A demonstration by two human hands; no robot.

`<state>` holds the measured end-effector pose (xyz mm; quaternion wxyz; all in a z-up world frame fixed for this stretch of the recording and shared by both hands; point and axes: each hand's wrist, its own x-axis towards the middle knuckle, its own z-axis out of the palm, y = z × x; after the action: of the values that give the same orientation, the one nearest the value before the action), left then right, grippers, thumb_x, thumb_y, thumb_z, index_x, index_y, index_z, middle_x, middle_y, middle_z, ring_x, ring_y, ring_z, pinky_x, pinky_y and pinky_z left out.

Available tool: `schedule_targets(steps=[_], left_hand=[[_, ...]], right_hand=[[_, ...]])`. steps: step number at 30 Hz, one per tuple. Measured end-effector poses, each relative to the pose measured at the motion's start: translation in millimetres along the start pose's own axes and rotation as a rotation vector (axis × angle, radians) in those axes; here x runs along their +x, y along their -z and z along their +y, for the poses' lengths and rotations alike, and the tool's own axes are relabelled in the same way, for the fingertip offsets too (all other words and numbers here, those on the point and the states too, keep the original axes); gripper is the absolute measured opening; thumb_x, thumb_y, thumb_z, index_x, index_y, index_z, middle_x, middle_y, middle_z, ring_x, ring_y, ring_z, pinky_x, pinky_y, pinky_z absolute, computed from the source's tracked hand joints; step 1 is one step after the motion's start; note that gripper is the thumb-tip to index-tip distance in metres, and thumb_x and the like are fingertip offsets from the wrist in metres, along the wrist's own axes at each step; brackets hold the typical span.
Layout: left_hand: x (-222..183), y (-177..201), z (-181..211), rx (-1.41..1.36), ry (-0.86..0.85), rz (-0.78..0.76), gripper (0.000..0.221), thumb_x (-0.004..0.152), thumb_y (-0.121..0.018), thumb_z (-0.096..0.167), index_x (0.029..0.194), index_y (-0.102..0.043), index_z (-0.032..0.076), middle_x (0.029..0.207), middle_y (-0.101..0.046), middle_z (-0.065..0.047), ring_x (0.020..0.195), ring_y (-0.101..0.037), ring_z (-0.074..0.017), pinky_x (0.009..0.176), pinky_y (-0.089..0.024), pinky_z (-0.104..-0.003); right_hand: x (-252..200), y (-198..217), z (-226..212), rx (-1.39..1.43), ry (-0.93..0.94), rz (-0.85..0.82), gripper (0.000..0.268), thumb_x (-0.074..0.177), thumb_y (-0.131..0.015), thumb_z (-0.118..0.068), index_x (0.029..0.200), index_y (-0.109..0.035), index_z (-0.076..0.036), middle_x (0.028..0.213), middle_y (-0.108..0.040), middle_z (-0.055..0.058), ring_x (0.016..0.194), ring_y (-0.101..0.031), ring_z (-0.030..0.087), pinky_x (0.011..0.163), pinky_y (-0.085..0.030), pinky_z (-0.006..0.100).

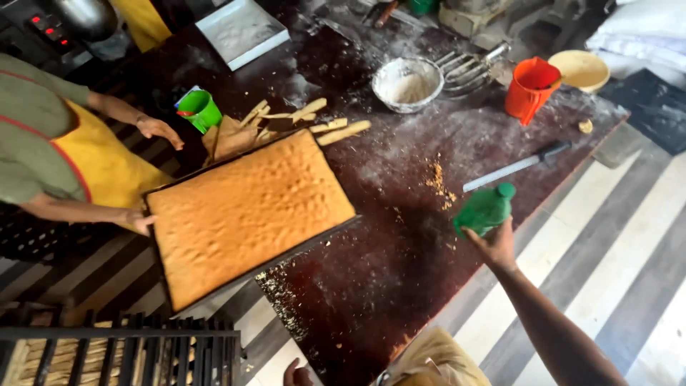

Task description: The person carries a tray with a large baked sponge sheet from the table to a rack, then brings the sheet back and peels the parchment paper off its underside. They then hold the sheet steady and use a knife to trim the raised edge strips off the sides of the baked sheet, setting the trimmed strips on the table.

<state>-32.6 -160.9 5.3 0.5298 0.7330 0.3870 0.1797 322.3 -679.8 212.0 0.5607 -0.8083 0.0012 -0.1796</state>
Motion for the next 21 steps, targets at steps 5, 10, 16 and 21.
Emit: schedule_targets(steps=[5,10,16,21], left_hand=[[-42.1,-19.9,38.0,0.146,-0.106,0.260,0.031,0.096,-0.067,0.014,0.126,-0.070,0.005,0.072,-0.066,-0.012,0.061,-0.057,-0.0149,0.060,-0.050,-0.030],[-60.6,-82.5,109.1,0.240,-0.287,0.400,0.024,0.091,-0.070,0.014,0.115,-0.073,0.010,0.092,-0.073,-0.007,0.073,-0.066,-0.0117,0.064,-0.054,-0.028],[-99.5,-183.8,253.6,0.396,-0.086,0.398,0.019,0.094,-0.066,0.017,0.111,-0.075,0.015,0.096,-0.078,-0.007,0.074,-0.076,-0.0197,0.066,-0.061,-0.033],[-141.6,-223.2,259.4,0.424,-0.290,0.160,0.017,0.088,-0.068,0.015,0.103,-0.074,0.010,0.096,-0.074,-0.012,0.082,-0.074,-0.0301,0.069,-0.059,-0.040]], right_hand=[[53.2,21.7,8.0,-0.023,0.095,-0.054,0.085,0.078,-0.090,-0.018,0.144,-0.040,0.001,0.132,-0.057,0.019,0.121,-0.060,0.029,0.102,-0.051,0.041],[146.3,20.5,39.9,-0.051,0.156,-0.074,0.081,0.082,-0.089,-0.019,0.145,-0.043,-0.001,0.135,-0.058,0.019,0.121,-0.062,0.030,0.103,-0.051,0.043],[221.8,5.9,91.3,-0.054,0.157,-0.135,0.081,0.080,-0.091,-0.025,0.142,-0.046,0.000,0.132,-0.059,0.021,0.123,-0.060,0.034,0.105,-0.048,0.045],[253.9,-8.0,122.9,-0.010,0.149,-0.193,0.085,0.080,-0.091,-0.027,0.144,-0.044,0.003,0.132,-0.058,0.021,0.121,-0.059,0.033,0.105,-0.048,0.044]])
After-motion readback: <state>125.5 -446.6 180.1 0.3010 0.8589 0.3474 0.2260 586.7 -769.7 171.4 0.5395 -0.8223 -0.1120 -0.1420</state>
